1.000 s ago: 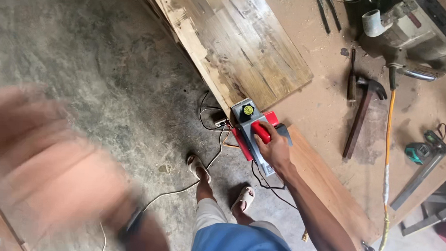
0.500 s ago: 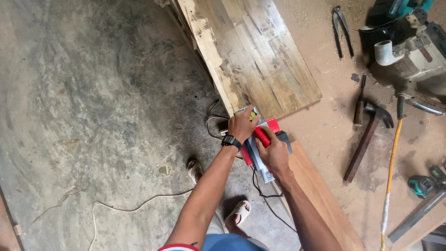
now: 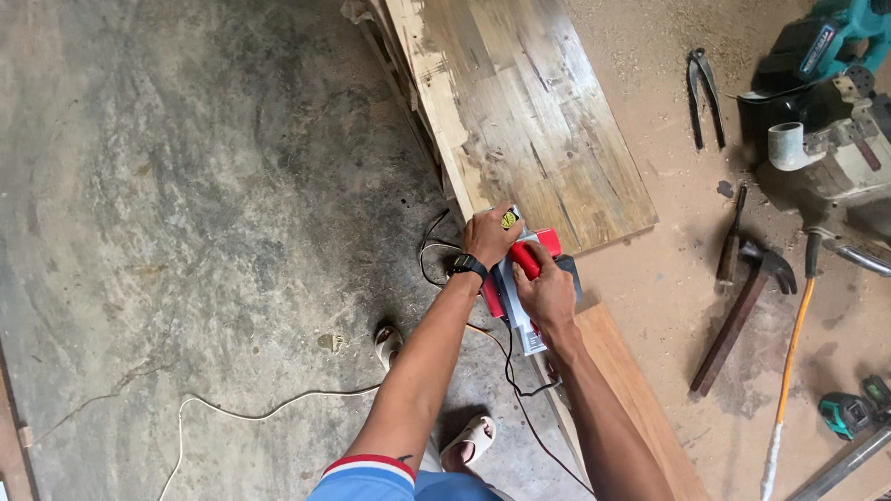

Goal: The person sands a wooden plank using a handheld electric planer, moving the tool back and forth along the length of the board and then switching to a larger industrial belt sander to smooth the surface.

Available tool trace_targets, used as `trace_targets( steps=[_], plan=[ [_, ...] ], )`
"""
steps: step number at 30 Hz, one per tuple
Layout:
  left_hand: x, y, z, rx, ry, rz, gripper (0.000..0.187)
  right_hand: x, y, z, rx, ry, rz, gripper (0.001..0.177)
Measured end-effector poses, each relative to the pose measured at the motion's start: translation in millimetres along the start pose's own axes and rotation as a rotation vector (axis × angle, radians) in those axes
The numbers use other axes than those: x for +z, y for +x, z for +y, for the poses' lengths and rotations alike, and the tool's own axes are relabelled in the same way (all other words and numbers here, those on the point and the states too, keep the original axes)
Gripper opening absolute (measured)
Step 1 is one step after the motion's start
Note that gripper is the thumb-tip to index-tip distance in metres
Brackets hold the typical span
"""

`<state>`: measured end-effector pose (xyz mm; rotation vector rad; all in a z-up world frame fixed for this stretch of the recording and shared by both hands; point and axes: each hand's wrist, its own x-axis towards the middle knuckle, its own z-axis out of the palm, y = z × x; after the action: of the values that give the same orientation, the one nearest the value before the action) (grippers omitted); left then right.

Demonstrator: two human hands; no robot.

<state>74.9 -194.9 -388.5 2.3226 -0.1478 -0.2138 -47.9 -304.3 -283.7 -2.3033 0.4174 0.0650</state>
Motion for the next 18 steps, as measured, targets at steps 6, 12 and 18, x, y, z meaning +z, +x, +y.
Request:
trace_targets(
  steps=[6,12,18],
  plan=[
    [-24,18,1,0.011,-0.040,0.008,0.047,4,19,-27,-0.025,0.021,-0.010,0.047],
    [-11,54,-12,0.034,-0.011,-0.014,0.049,10,43,-27,-0.046,0.012,0.016,0.048],
    [-25,75,-15,0.035,-0.026,0.009,0.050,20,68,-35,-0.061,0.045,0.042,0.046]
  ],
)
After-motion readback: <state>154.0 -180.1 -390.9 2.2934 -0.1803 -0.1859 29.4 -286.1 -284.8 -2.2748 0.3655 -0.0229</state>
